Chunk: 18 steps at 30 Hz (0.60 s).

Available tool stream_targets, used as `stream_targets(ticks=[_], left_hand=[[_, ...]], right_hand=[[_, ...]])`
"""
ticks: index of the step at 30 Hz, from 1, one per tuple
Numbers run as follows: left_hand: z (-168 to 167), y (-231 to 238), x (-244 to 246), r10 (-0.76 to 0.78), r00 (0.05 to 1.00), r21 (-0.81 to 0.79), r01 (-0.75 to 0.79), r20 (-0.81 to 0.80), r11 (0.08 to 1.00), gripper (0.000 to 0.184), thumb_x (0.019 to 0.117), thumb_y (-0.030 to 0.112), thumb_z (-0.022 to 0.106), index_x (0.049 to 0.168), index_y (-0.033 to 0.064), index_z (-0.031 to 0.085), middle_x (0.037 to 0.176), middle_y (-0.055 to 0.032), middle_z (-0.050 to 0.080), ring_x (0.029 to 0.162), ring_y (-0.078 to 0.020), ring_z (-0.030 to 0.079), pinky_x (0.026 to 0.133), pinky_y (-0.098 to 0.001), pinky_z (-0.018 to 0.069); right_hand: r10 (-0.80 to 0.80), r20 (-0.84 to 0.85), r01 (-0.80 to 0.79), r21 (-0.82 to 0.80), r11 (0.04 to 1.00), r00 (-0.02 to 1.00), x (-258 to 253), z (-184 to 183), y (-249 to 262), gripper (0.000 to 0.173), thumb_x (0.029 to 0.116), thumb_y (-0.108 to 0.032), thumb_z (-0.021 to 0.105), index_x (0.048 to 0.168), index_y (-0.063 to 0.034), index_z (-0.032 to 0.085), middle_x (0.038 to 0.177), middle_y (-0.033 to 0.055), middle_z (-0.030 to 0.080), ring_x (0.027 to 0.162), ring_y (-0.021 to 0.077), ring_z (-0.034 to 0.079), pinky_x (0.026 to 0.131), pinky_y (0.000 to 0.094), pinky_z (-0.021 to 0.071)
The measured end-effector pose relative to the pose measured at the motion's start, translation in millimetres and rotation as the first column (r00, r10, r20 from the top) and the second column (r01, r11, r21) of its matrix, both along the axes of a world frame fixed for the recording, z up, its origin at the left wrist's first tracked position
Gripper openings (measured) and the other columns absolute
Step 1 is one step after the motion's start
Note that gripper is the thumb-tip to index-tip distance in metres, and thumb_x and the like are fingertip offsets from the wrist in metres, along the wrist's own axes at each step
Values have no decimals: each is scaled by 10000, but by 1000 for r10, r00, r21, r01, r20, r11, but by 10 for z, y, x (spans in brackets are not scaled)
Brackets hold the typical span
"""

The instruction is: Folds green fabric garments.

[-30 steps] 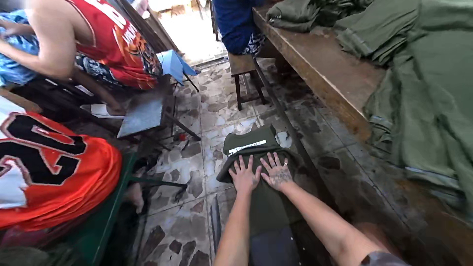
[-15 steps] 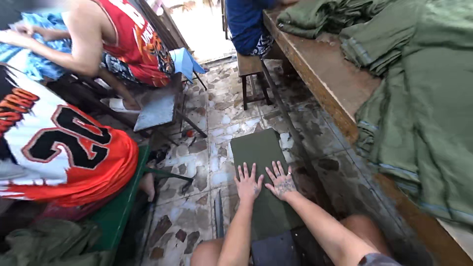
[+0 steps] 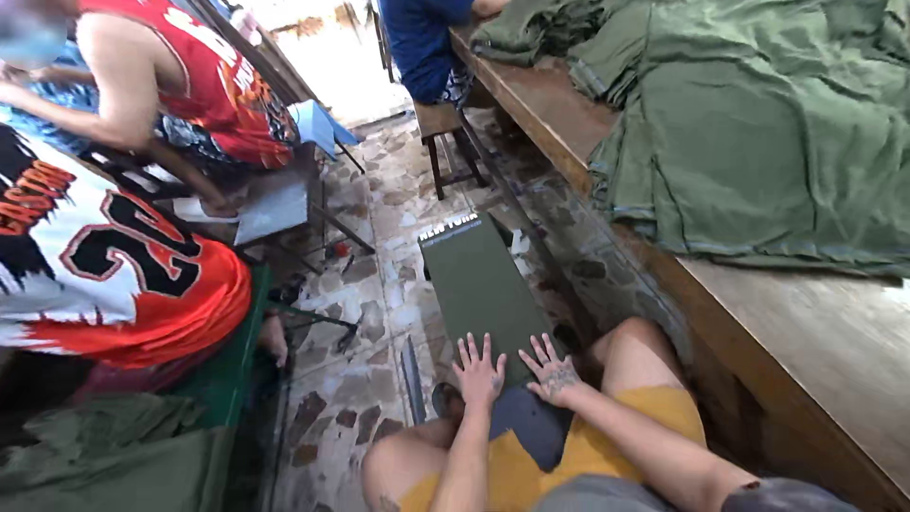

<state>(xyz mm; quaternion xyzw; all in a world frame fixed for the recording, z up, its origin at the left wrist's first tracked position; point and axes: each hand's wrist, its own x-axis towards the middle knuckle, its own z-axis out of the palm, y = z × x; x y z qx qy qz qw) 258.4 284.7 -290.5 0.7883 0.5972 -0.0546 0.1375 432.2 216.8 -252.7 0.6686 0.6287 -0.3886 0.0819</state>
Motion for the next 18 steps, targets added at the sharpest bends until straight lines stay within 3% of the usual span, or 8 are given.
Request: stream_targets(ticks=[6, 10, 14, 16, 18], left_hand=[[-18, -138, -106, -25, 1000, -15, 25, -5, 1000, 754, 1017, 651, 328, 1639, 231, 260, 1711, -176, 102, 1564, -441, 86, 1153, -681, 244], [54, -191, -137, -52, 996, -73, 47, -66, 996, 771, 1018, 669, 317, 1652, 246, 202, 1719, -163, 43, 1570, -430, 48, 1162, -699, 216], [32, -197, -179, -73, 995, -45, 70, -71, 997, 785, 1010, 680, 319, 1651, 239, 209, 1719, -161, 57, 1568, -437, 52, 1171, -707, 177], [44, -201, -240, -77, 993, -47, 74, -84, 996, 787, 1013, 672, 336, 1651, 230, 205, 1718, -164, 52, 1568, -437, 52, 1173, -710, 171], [110, -217, -277, -65, 991, -78, 56, -118, 995, 795, 1016, 659, 366, 1655, 224, 179, 1719, -168, 23, 1571, -430, 42, 1164, -742, 140]], right_hand=[[69, 33, -60, -213, 975, 997, -60, 363, 6, 923, 970, -381, 690, 1666, -188, 114, 1714, 191, -97, 1558, 485, -86, 1143, 768, 200], [78, 6, -76, -166, 983, 997, -89, 390, -218, 958, 932, -343, 741, 1661, -165, 146, 1710, 230, -24, 1556, 504, -18, 1140, 776, 190], [84, -82, -87, -33, 996, 993, 49, 290, -430, 853, 960, -341, 705, 1643, -140, 236, 1709, 218, 89, 1564, 478, 45, 1151, 784, 141], [40, -167, -39, 13, 999, 985, 152, 293, -548, 771, 986, -350, 671, 1627, -142, 296, 1695, 212, 176, 1569, 445, 93, 1167, 770, 123], [-68, -262, 76, 20, 997, 963, 306, 328, -652, 697, 1011, -368, 638, 1605, -144, 351, 1665, 208, 269, 1562, 407, 173, 1197, 711, 163]])
